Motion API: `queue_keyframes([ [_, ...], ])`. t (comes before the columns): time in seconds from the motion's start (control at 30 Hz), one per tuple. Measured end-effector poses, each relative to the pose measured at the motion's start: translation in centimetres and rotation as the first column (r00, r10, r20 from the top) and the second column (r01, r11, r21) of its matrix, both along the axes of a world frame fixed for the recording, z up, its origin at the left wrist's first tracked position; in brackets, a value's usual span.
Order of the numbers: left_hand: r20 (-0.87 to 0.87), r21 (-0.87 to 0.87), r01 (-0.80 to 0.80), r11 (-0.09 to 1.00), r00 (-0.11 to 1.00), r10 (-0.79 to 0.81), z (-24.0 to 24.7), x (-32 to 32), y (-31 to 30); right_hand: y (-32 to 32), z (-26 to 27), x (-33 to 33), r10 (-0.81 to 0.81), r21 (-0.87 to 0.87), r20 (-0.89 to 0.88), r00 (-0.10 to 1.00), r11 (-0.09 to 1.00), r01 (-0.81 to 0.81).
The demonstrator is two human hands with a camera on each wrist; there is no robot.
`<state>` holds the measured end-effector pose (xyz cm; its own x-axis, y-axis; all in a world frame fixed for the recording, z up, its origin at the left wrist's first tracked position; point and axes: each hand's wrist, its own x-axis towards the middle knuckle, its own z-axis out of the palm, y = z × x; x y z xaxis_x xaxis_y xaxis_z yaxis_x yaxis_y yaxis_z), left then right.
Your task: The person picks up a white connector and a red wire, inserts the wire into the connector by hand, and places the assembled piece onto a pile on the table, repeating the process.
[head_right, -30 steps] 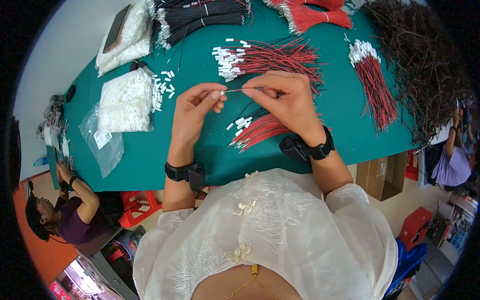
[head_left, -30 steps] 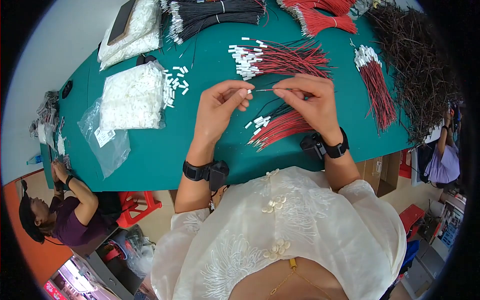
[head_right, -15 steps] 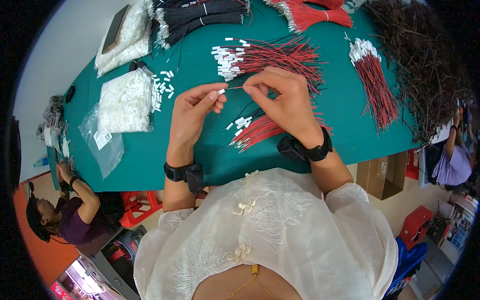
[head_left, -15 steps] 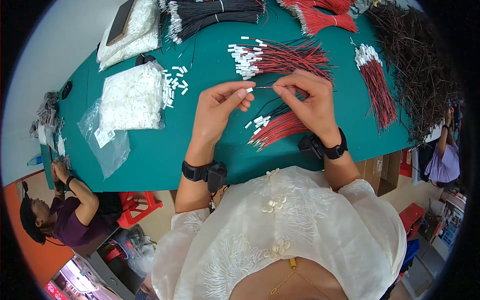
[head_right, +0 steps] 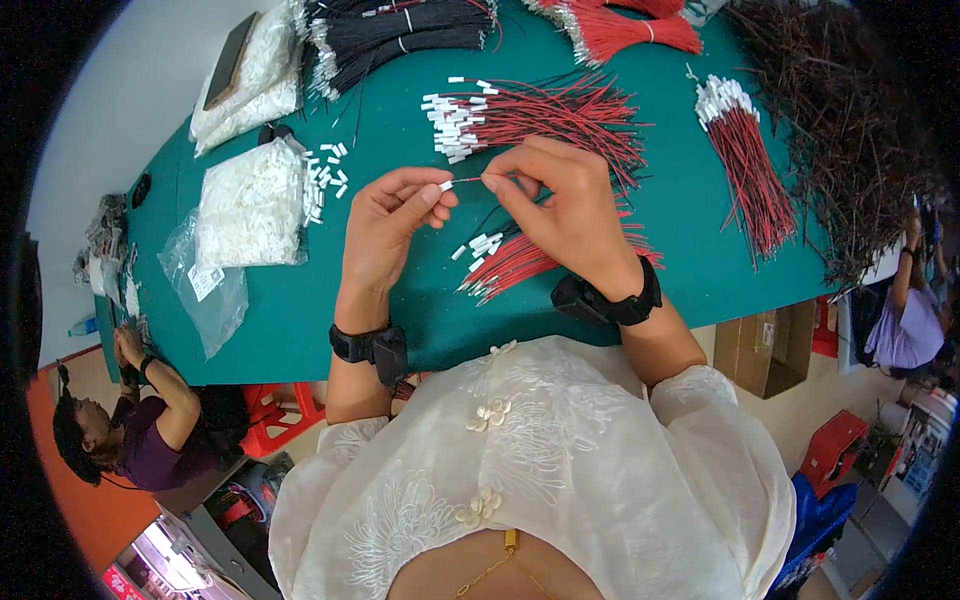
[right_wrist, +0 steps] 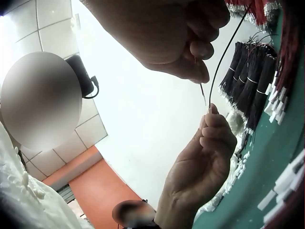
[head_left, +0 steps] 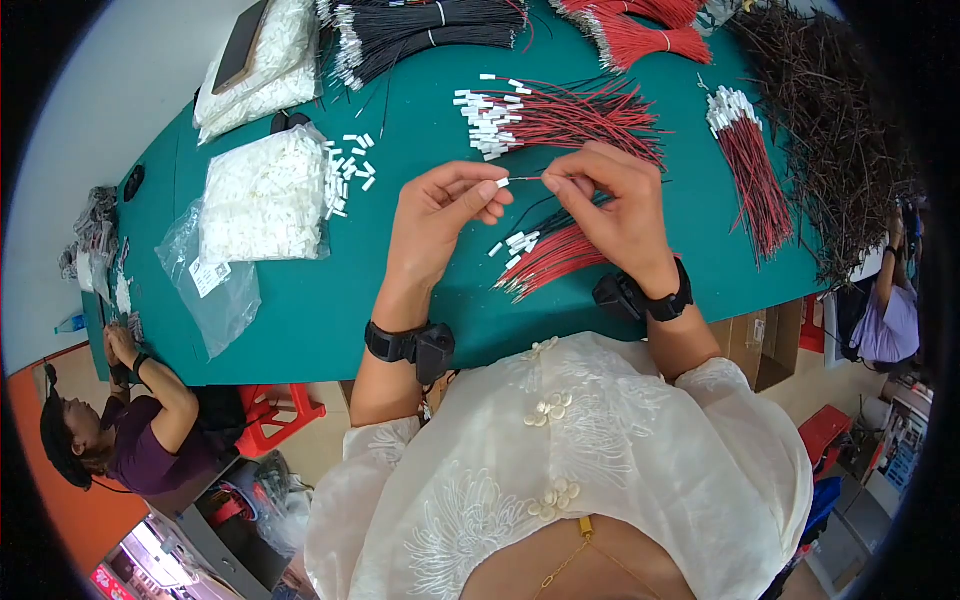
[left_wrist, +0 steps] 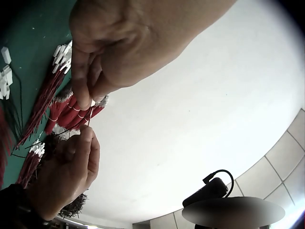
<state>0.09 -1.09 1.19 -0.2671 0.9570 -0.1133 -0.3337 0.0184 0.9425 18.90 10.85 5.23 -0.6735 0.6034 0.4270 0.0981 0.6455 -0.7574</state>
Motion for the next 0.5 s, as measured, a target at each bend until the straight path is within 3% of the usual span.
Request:
queue_keyframes([
  [0.27, -0.014, 0.007, -0.026, 1.000, 1.000, 0.026, 0.02, 0.11, 0.01, -0.04, 0.07, 0.01, -0.027, 0.005, -0.015, 1.000, 1.000, 0.027],
  [0.5, -0.058, 0.064, -0.147, 0.987, 0.987, 0.151, -0.15, 0.58, 0.07, 0.24, -0.21, -0.01, -0.010, 0.036, -0.020, 1.000, 0.999, 0.011],
])
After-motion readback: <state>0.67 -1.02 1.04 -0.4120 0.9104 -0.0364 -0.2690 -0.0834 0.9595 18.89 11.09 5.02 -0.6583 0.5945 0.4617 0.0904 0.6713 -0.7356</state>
